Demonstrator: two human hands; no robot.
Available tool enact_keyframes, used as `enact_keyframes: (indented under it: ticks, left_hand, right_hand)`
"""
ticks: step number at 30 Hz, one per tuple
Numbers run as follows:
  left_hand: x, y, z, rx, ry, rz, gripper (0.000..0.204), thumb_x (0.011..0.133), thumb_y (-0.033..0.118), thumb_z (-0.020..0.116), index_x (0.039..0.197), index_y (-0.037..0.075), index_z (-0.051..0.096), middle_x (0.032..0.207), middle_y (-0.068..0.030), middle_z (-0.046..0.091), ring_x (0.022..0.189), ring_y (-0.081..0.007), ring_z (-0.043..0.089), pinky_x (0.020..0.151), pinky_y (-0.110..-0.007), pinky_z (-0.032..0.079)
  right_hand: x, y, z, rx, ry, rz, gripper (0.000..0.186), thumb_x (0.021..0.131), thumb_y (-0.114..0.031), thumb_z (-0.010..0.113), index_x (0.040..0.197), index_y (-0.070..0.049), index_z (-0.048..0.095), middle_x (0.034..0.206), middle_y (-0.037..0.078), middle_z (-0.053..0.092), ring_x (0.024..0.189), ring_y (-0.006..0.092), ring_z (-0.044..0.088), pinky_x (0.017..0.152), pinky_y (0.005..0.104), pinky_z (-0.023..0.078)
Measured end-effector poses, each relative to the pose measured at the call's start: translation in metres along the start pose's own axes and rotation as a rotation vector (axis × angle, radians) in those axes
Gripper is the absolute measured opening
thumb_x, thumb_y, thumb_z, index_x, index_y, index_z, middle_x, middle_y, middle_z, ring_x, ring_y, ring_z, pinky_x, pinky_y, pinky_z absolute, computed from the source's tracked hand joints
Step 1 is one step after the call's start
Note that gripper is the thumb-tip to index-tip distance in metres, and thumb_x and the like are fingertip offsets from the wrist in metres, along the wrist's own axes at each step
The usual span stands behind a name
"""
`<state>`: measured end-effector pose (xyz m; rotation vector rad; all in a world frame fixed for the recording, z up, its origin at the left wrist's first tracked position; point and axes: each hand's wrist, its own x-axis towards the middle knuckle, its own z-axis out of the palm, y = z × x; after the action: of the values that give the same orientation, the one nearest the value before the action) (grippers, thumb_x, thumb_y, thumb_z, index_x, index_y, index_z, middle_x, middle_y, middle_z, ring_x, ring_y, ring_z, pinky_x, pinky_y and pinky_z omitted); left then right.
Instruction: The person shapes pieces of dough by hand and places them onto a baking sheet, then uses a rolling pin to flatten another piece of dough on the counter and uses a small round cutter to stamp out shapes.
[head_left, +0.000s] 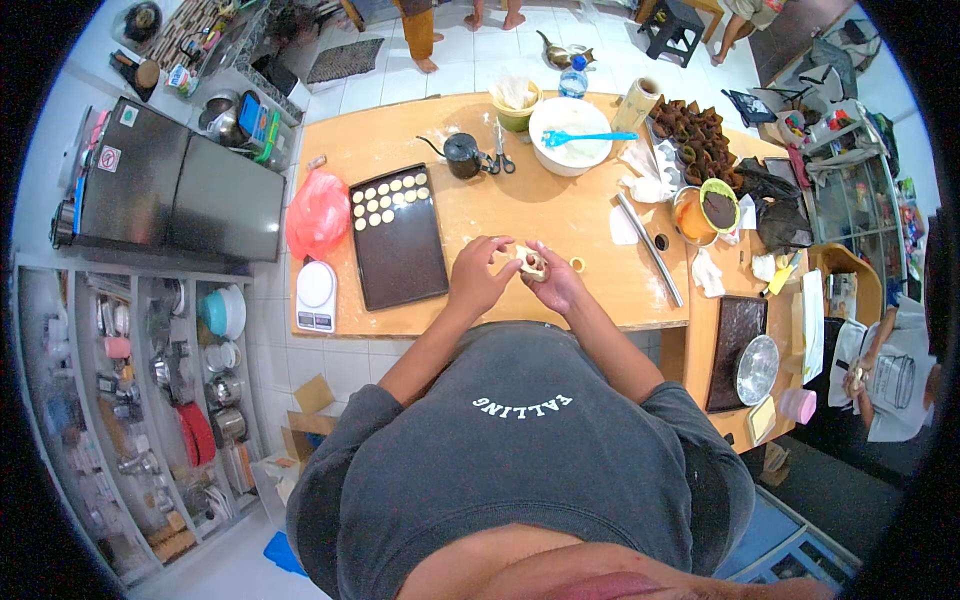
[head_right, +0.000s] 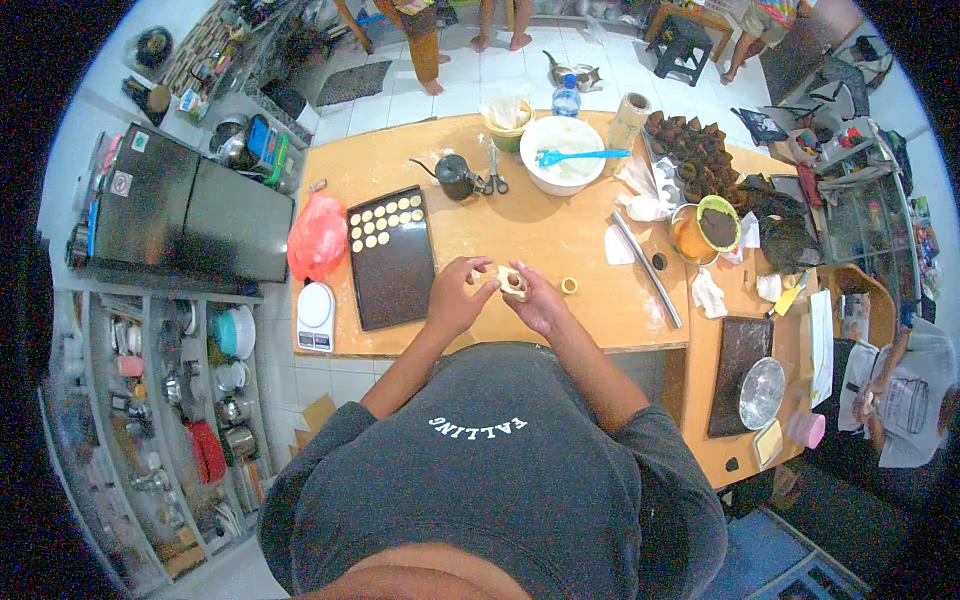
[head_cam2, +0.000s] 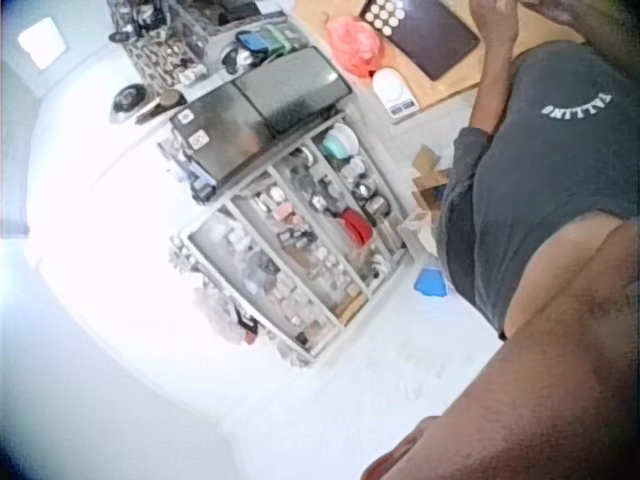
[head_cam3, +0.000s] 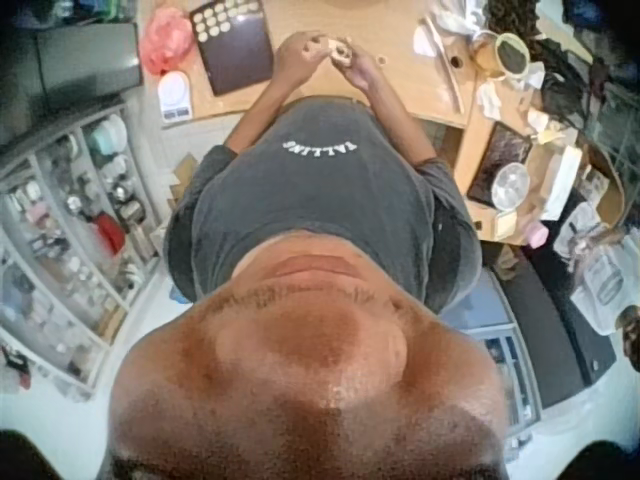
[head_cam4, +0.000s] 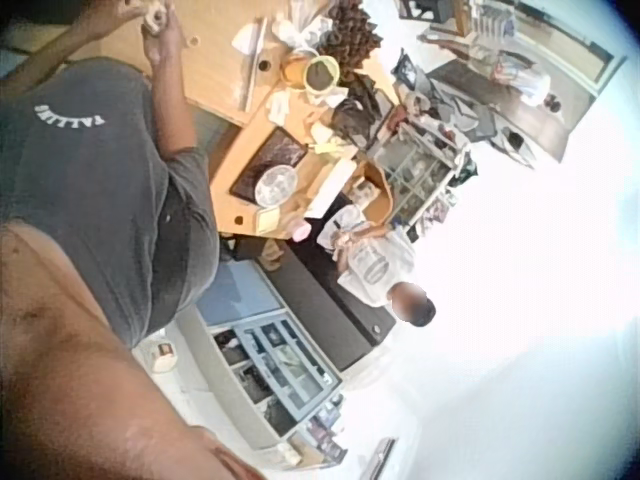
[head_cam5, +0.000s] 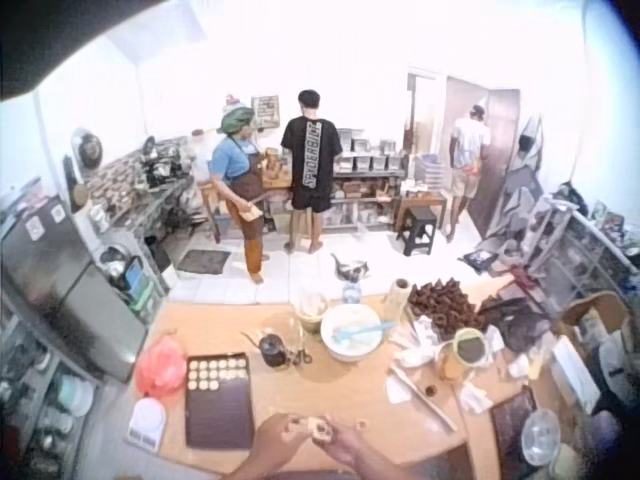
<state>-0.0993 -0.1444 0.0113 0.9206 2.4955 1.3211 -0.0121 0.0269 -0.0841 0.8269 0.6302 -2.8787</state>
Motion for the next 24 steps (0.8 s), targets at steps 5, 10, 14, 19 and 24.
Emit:
enact_keyframes:
  ticks: [5, 10, 14, 19, 24]
  left_hand:
    - [-0.009, -0.048, -0.062, -0.051, 0.085, -0.036, 0.034, 0.089, 0.022, 0.078, 0.118, 0.006, 0.073, 0.098, -0.0063, 0.071, 0.08, -0.018, 0.062, 0.076, -0.032, 0.054]
    - [-0.04, -0.104, -0.095, -0.253, 0.038, -0.295, 0.031, 0.095, 0.021, 0.075, 0.119, 0.003, 0.073, 0.097, -0.0048, 0.072, 0.082, -0.0124, 0.062, 0.079, -0.029, 0.053]
    - [-0.065, -0.139, -0.103, -0.311, 0.067, -0.267, 0.03, 0.095, 0.021, 0.075, 0.118, 0.003, 0.073, 0.089, -0.003, 0.07, 0.079, -0.0111, 0.061, 0.076, -0.028, 0.053]
    - [-0.069, -0.147, -0.123, -0.263, 0.0, -0.282, 0.032, 0.097, 0.024, 0.073, 0.122, 0.003, 0.071, 0.098, -0.0053, 0.073, 0.09, -0.0125, 0.066, 0.084, -0.029, 0.054]
    - [-0.073, -0.158, -0.121, -0.323, 0.044, -0.302, 0.03, 0.096, 0.023, 0.074, 0.118, 0.003, 0.073, 0.092, -0.0034, 0.071, 0.084, -0.0117, 0.065, 0.079, -0.028, 0.054]
  right_hand:
    - [0.01, 0.025, 0.025, 0.174, -0.005, -0.033, 0.019, 0.106, -0.021, 0.062, 0.117, -0.006, 0.059, 0.101, 0.007, 0.064, 0.085, 0.0193, 0.064, 0.072, 0.0277, 0.058]
    - [0.025, 0.049, 0.039, 0.215, -0.007, -0.146, 0.016, 0.105, -0.011, 0.058, 0.116, -0.001, 0.057, 0.104, 0.013, 0.065, 0.09, 0.0233, 0.068, 0.078, 0.0292, 0.063]
    - [0.038, 0.063, 0.056, 0.211, 0.072, -0.215, 0.02, 0.102, -0.006, 0.054, 0.12, 0.002, 0.055, 0.121, 0.019, 0.066, 0.111, 0.03, 0.069, 0.088, 0.0322, 0.065]
    - [0.043, 0.066, 0.076, 0.063, 0.102, -0.261, 0.029, 0.098, -0.001, 0.053, 0.126, -0.005, 0.049, 0.137, 0.02, 0.061, 0.123, 0.0342, 0.065, 0.099, 0.0452, 0.061]
    - [0.044, 0.059, 0.099, 0.056, 0.075, -0.27, 0.006, 0.104, -0.019, 0.057, 0.106, -0.014, 0.054, 0.088, 0.005, 0.056, 0.073, 0.018, 0.055, 0.059, 0.0321, 0.047]
